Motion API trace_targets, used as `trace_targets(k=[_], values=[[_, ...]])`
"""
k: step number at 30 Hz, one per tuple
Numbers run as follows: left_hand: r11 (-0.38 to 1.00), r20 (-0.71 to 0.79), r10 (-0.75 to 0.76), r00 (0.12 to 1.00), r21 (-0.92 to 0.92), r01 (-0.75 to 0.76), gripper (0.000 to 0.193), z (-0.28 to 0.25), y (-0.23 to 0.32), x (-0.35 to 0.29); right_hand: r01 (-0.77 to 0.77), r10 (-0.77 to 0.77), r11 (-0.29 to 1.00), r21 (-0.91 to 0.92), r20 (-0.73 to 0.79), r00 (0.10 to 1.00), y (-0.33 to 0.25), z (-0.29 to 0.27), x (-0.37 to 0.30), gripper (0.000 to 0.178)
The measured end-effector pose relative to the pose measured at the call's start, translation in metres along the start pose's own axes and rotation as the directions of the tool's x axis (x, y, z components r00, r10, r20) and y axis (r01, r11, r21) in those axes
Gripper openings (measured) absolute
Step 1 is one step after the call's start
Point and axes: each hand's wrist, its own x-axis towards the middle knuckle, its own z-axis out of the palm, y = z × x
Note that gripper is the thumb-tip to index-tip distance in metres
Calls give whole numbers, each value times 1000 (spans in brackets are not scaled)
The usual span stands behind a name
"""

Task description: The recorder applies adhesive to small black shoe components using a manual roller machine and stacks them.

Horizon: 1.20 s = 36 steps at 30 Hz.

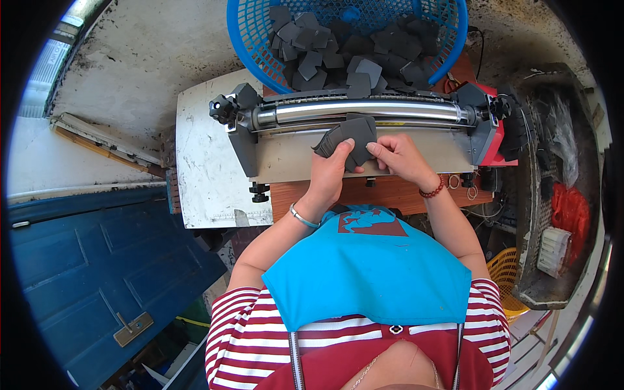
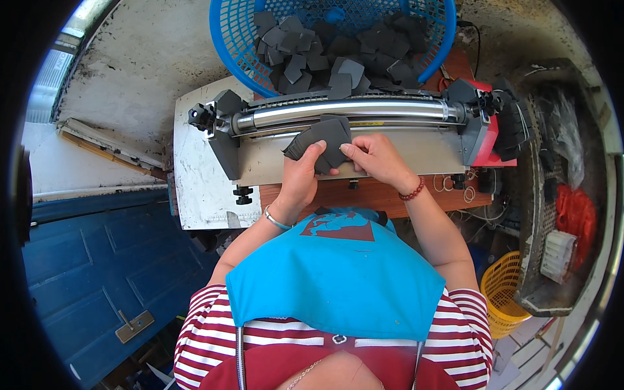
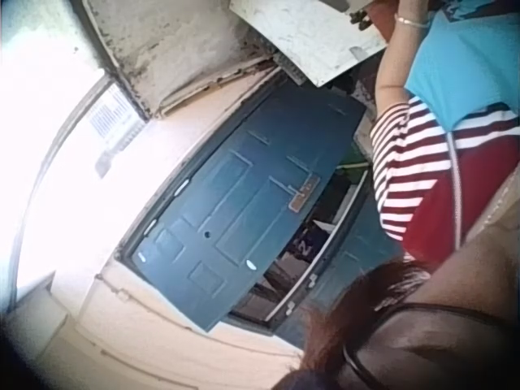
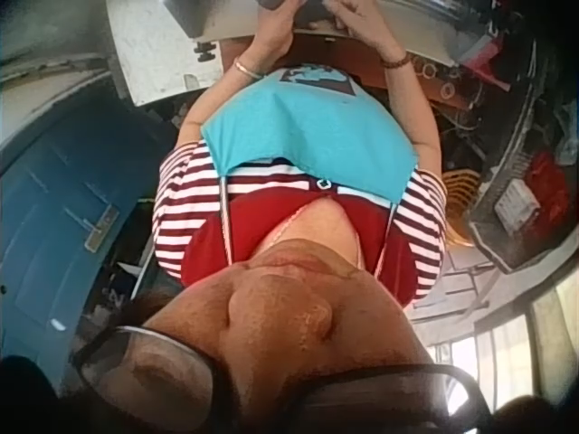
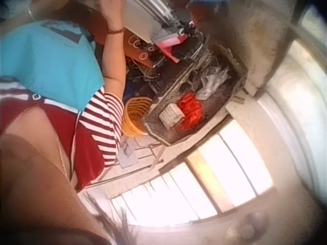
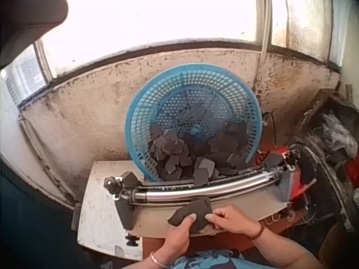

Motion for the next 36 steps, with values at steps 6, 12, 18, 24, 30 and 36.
trace_targets(k=[6,12,18,24,30,36], values=[[1000,-2,22,1000,-16,-22,18,-10,0,-5,-207,175,961,182,176,969,-4,-20,-6,39],[999,82,-8,997,54,4,27,-10,1,-9,-339,338,941,-23,149,929,-1,-31,-6,35],[981,155,-70,985,188,40,26,-3,1,-10,-90,96,984,-153,32,995,4,-24,-11,33],[965,221,-91,971,261,31,23,-8,-7,-13,-188,192,974,-129,12,981,-1,-24,-19,34],[719,540,214,814,476,-506,22,-5,-25,-19,29,-135,776,-630,-122,983,7,-19,-20,32],[732,359,333,872,484,-479,22,-8,-21,-21,176,-232,887,-427,-83,969,13,-14,-25,25]])
